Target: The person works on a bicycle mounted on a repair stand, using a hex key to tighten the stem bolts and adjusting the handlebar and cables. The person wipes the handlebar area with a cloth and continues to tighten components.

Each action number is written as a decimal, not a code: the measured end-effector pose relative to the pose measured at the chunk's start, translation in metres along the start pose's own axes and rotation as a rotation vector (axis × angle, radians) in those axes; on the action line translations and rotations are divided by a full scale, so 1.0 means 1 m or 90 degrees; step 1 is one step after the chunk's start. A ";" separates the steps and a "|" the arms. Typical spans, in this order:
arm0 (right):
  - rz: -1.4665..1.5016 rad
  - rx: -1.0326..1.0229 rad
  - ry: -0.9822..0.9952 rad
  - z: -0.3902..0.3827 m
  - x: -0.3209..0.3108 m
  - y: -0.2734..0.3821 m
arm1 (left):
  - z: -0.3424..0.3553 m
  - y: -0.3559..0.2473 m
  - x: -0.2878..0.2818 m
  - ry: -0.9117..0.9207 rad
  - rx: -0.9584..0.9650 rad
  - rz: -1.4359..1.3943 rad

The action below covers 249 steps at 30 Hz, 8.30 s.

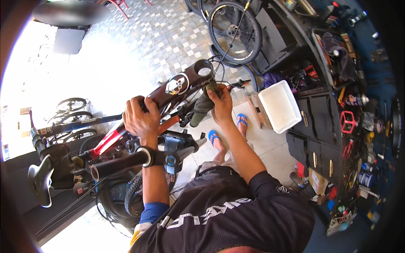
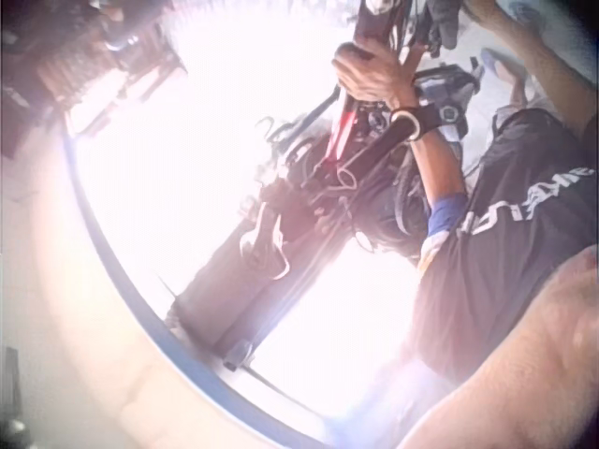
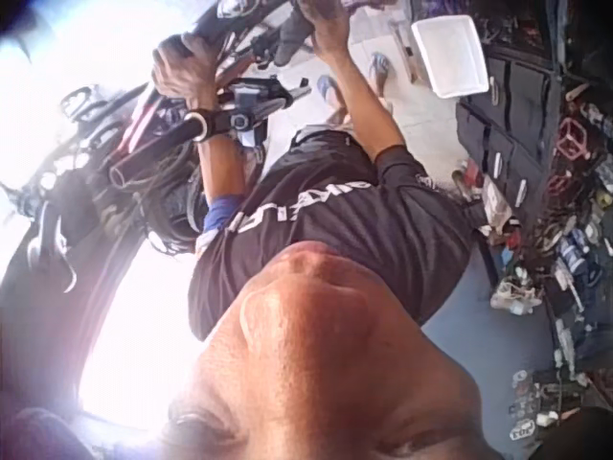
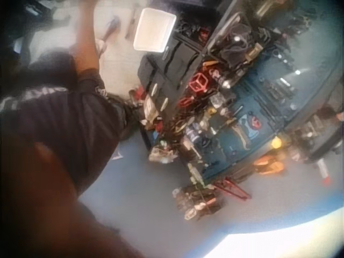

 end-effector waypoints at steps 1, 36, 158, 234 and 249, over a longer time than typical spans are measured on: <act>0.011 -0.017 0.008 0.004 0.003 -0.007 | 0.001 0.001 0.002 0.001 0.007 -0.008; -0.145 -0.054 0.090 0.039 0.009 -0.039 | 0.007 -0.001 0.012 0.054 -0.029 -0.050; 0.262 0.062 0.030 0.039 0.003 -0.030 | 0.007 0.003 0.015 -0.002 0.003 -0.031; 0.607 0.293 0.207 0.064 0.034 -0.033 | 0.017 0.003 0.020 -0.007 -0.018 0.001; 0.438 0.298 0.222 0.058 0.002 -0.057 | 0.019 0.003 0.022 -0.015 -0.014 0.030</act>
Point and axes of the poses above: each hand's wrist, its own z-axis towards the middle knuckle, its own x-axis out of the palm, y = z × x, the point moved 2 cm from there along z, towards the middle knuckle, and after that the axes turned 4 degrees about y, right-handed, at the moved point
